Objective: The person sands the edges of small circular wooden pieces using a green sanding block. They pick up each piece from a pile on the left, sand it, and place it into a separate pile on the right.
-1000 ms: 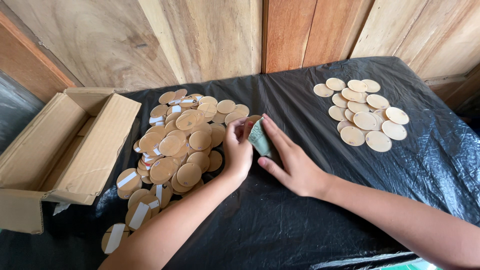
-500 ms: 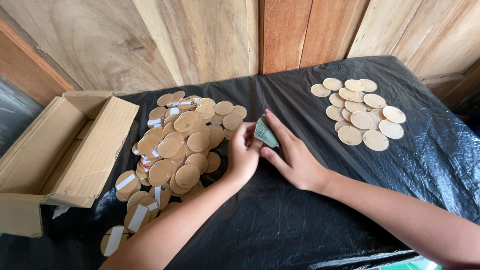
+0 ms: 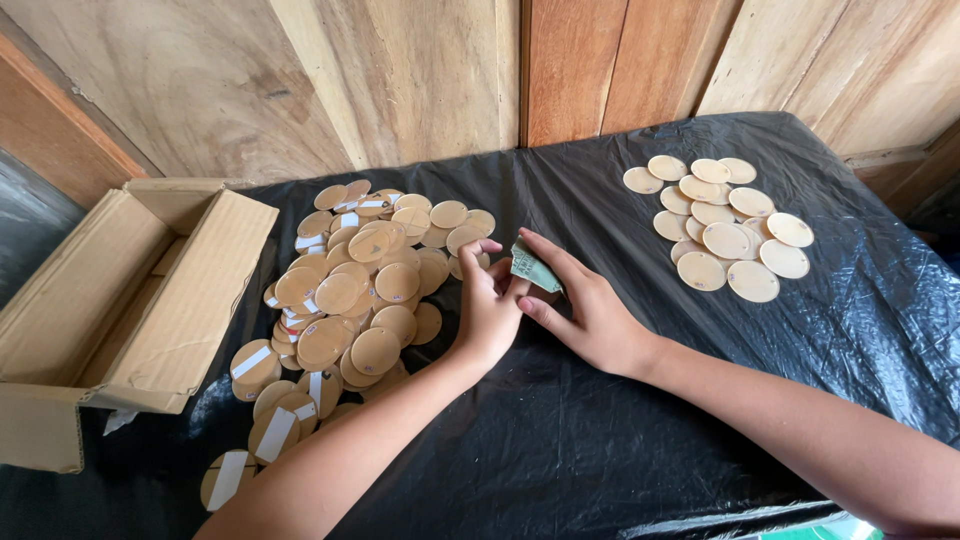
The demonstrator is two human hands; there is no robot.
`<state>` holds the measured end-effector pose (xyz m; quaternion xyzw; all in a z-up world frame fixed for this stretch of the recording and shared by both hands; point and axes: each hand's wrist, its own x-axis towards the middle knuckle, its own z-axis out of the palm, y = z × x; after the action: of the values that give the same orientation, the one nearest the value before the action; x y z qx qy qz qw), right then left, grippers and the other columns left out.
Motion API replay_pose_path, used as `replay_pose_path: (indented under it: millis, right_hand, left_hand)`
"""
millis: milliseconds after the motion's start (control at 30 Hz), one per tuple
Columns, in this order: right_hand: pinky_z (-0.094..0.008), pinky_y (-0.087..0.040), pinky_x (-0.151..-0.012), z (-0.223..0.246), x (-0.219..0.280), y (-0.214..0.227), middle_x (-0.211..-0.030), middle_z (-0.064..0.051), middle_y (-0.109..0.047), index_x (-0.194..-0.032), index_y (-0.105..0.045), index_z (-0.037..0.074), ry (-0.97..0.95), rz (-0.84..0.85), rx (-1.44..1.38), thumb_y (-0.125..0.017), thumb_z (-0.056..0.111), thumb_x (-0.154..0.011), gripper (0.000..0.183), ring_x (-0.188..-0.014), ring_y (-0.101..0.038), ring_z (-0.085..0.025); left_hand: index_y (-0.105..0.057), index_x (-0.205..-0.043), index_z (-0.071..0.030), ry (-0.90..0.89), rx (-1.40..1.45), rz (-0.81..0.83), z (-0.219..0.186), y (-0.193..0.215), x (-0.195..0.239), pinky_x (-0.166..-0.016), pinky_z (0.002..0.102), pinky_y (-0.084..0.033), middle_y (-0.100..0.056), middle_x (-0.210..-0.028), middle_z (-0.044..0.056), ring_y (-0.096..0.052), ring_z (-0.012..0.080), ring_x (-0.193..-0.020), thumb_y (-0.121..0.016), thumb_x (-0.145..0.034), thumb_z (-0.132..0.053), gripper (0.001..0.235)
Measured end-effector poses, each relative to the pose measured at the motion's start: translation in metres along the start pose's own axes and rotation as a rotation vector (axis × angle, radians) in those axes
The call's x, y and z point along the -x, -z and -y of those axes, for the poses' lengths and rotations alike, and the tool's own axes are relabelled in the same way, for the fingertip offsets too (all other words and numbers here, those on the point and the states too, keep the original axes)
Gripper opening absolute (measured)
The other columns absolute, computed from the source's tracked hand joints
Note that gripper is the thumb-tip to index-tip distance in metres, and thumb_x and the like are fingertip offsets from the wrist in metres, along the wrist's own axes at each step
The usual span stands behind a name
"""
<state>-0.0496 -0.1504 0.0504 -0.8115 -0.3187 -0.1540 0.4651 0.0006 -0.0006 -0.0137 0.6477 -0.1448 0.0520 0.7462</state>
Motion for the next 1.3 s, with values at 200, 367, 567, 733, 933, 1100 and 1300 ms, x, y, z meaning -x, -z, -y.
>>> replay_pose_path:
  millis: [200, 367, 567, 733, 933, 1100, 1300]
  right_hand:
    - [-0.054, -0.045, -0.107, -0.012, -0.004, 0.000, -0.144, -0.026, -0.055, -0.150, -0.045, -0.003, 0.025, -0.030, -0.001, -0.066, 0.011, -0.093, 0.062, -0.133, -0.052, -0.044]
    - [-0.055, -0.044, -0.106, -0.013, -0.004, 0.001, -0.147, -0.025, -0.054, -0.150, -0.044, -0.003, 0.035, -0.076, -0.030, -0.059, 0.007, -0.095, 0.058, -0.134, -0.052, -0.044]
    - [-0.056, -0.044, -0.106, 0.007, -0.001, 0.001, -0.151, -0.027, -0.048, -0.153, -0.040, -0.002, 0.088, -0.086, 0.053, -0.061, 0.001, -0.089, 0.067, -0.135, -0.049, -0.045]
    - [-0.056, -0.039, -0.110, 0.011, 0.004, -0.004, -0.157, -0.027, -0.040, -0.156, -0.033, -0.002, 0.063, -0.035, 0.046, -0.058, 0.012, -0.096, 0.067, -0.140, -0.043, -0.045]
    - [-0.060, -0.033, -0.113, 0.010, 0.002, 0.005, -0.161, -0.029, -0.031, -0.159, -0.022, -0.002, 0.025, -0.027, 0.036, -0.050, 0.020, -0.102, 0.067, -0.143, -0.034, -0.049]
    - [-0.060, -0.041, -0.106, -0.007, 0.002, 0.006, -0.148, -0.030, -0.048, -0.156, -0.035, 0.000, -0.036, -0.038, 0.024, -0.049, 0.028, -0.103, 0.061, -0.133, -0.048, -0.051]
    - [-0.056, -0.047, -0.100, 0.007, 0.001, 0.001, -0.139, -0.027, -0.058, -0.154, -0.041, 0.003, -0.048, -0.065, -0.002, -0.055, 0.026, -0.101, 0.060, -0.127, -0.057, -0.047]
  left_hand:
    - [-0.031, -0.128, -0.008, 0.035, 0.088, -0.023, 0.016, 0.005, -0.010, -0.060, 0.021, -0.053, -0.070, -0.090, 0.008, -0.066, 0.0130, -0.072, -0.065, -0.099, -0.010, 0.044]
    - [-0.030, -0.134, -0.014, 0.014, 0.099, 0.061, -0.008, -0.006, 0.000, -0.072, 0.026, -0.053, -0.067, -0.101, 0.011, -0.066, 0.0150, -0.089, -0.080, -0.088, -0.015, 0.067]
    - [-0.037, -0.132, -0.008, 0.087, 0.177, -0.118, -0.010, -0.001, -0.004, -0.070, 0.022, -0.053, -0.066, -0.104, 0.009, -0.066, 0.0145, -0.087, -0.076, -0.090, -0.013, 0.057]
    - [-0.053, -0.122, -0.002, 0.101, 0.189, -0.285, -0.020, -0.003, -0.005, -0.064, 0.017, -0.054, -0.070, -0.094, 0.006, -0.064, 0.0066, -0.075, -0.074, -0.094, -0.014, 0.037]
    - [-0.070, -0.105, -0.003, -0.064, -0.017, -0.155, -0.011, -0.003, -0.003, -0.055, 0.024, -0.059, -0.070, -0.089, 0.009, -0.072, 0.0152, -0.068, -0.075, -0.090, -0.001, 0.017]
    - [-0.069, -0.093, -0.003, -0.264, -0.306, -0.024, -0.011, -0.003, 0.004, -0.055, 0.026, -0.059, -0.052, -0.099, 0.005, -0.069, 0.0153, -0.067, -0.072, -0.080, 0.006, 0.017]
    - [-0.069, -0.115, -0.002, -0.058, -0.056, -0.253, -0.004, 0.004, -0.006, -0.060, 0.024, -0.056, -0.048, -0.109, 0.009, -0.060, 0.0080, -0.065, -0.072, -0.093, -0.009, 0.024]
